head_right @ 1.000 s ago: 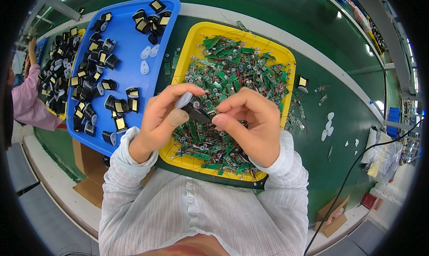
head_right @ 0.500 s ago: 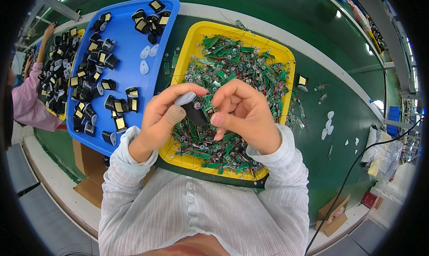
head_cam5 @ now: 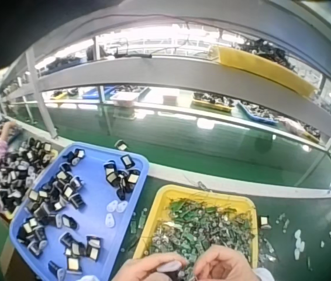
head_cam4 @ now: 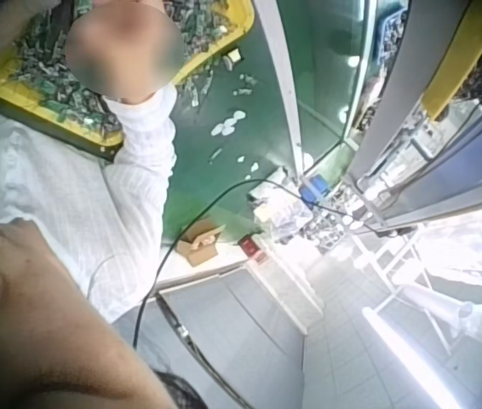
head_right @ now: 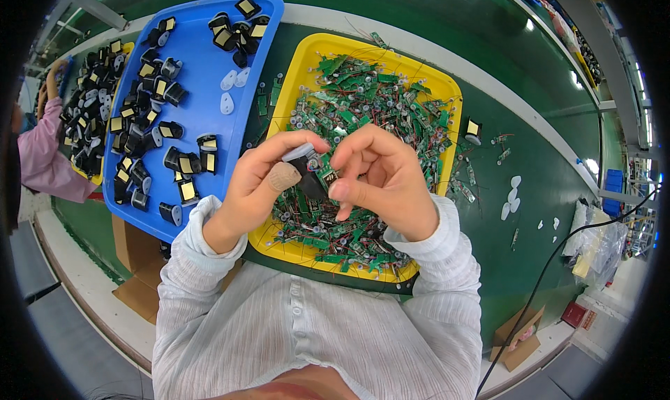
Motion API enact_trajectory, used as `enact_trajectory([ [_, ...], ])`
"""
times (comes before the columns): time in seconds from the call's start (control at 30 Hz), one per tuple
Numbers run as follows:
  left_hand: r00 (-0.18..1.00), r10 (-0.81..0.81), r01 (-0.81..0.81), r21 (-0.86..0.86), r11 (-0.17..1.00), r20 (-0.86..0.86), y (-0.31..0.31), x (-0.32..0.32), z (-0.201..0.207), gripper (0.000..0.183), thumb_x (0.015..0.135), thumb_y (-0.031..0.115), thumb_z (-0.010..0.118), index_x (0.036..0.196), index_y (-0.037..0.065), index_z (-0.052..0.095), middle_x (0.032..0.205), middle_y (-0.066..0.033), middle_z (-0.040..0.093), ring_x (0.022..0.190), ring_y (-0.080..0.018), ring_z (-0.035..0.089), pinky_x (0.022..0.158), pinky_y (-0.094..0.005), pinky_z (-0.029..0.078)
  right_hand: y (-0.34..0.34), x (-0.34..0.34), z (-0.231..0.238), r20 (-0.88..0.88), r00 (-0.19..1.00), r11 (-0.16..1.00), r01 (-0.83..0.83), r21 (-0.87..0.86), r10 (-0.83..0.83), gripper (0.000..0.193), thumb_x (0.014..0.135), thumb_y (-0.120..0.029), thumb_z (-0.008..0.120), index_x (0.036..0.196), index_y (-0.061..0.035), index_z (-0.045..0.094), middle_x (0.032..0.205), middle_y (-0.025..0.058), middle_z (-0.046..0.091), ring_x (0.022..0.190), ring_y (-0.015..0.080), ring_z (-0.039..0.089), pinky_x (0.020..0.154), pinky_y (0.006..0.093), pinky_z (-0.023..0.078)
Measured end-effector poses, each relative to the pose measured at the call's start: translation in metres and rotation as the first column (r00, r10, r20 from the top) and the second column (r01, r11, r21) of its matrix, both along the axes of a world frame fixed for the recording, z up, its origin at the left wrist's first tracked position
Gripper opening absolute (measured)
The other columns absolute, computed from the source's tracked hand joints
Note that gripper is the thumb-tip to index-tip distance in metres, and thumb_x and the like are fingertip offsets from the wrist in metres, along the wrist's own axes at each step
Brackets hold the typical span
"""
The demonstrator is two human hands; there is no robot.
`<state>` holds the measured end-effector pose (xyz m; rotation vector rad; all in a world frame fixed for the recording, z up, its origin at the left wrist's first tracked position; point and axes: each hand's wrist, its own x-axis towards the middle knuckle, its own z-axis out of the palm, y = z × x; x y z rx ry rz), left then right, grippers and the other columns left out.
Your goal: The person repeatedly picks small black plastic components from a blue tray and green circuit boards from a yellow tray. They insert the circuit boards into the plastic housings by hand and place the assembled units back into the blue tray. The process is repetitive and performed one unit at a time.
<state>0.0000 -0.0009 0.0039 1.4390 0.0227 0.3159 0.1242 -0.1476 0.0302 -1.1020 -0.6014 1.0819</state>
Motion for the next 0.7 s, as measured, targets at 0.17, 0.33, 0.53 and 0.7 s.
enact_trajectory([
  [0.17, 0.999, 0.028, -0.026, 0.101, 0.995, -0.019, -0.0001, 0.0003, 0.0004, 0.036, 0.088, 0.023, 0.049, 0.111, -0.004, 0.051, 0.104, -0.0100, 0.057, 0.093, -0.0157, 0.054, 0.081, -0.0267, 0.042, 0.0007, 0.0013, 0.0023, -0.027, 0.999, 0.998, -0.036, -0.054, 0.035, 0.021, 0.075, -0.002, 0.066, 0.090, -0.0021, 0.050, 0.069, 0.0026, 0.054, 0.060, 0.0092, 0.057, 0.054, 0.0233, 0.052],
  [0.33, 0.996, 0.078, -0.083, 0.249, 0.965, 0.031, 0.0005, -0.0002, -0.0001, 0.033, 0.085, 0.021, 0.051, 0.108, -0.004, 0.052, 0.101, -0.0112, 0.058, 0.088, -0.0166, 0.056, 0.077, -0.0264, 0.043, -0.0019, 0.0042, 0.0036, -0.071, 0.990, 0.982, -0.130, -0.139, 0.121, 0.017, 0.077, -0.004, 0.065, 0.088, -0.0009, 0.052, 0.070, 0.0026, 0.055, 0.063, 0.0086, 0.057, 0.055, 0.0227, 0.052],
  [0.53, 0.993, 0.099, -0.116, 0.345, 0.931, 0.066, 0.0011, 0.0008, -0.0002, 0.030, 0.084, 0.018, 0.051, 0.105, -0.003, 0.054, 0.096, -0.0119, 0.059, 0.081, -0.0181, 0.057, 0.071, -0.0269, 0.044, -0.0016, 0.0002, 0.0039, -0.016, 0.990, 0.981, -0.142, -0.134, 0.141, 0.013, 0.080, -0.006, 0.062, 0.086, 0.0009, 0.053, 0.073, 0.0021, 0.055, 0.062, 0.0076, 0.055, 0.056, 0.0222, 0.052],
  [0.7, 0.995, 0.074, -0.092, 0.396, 0.914, 0.061, 0.0018, 0.0017, 0.0039, 0.032, 0.080, 0.010, 0.048, 0.109, -0.003, 0.053, 0.095, -0.0128, 0.059, 0.081, -0.0201, 0.057, 0.072, -0.0287, 0.044, -0.0033, -0.0003, 0.0024, 0.056, 0.989, 0.983, -0.127, -0.136, 0.136, 0.011, 0.081, -0.006, 0.061, 0.084, 0.0011, 0.053, 0.074, 0.0026, 0.052, 0.060, 0.0070, 0.053, 0.054, 0.0214, 0.050],
])
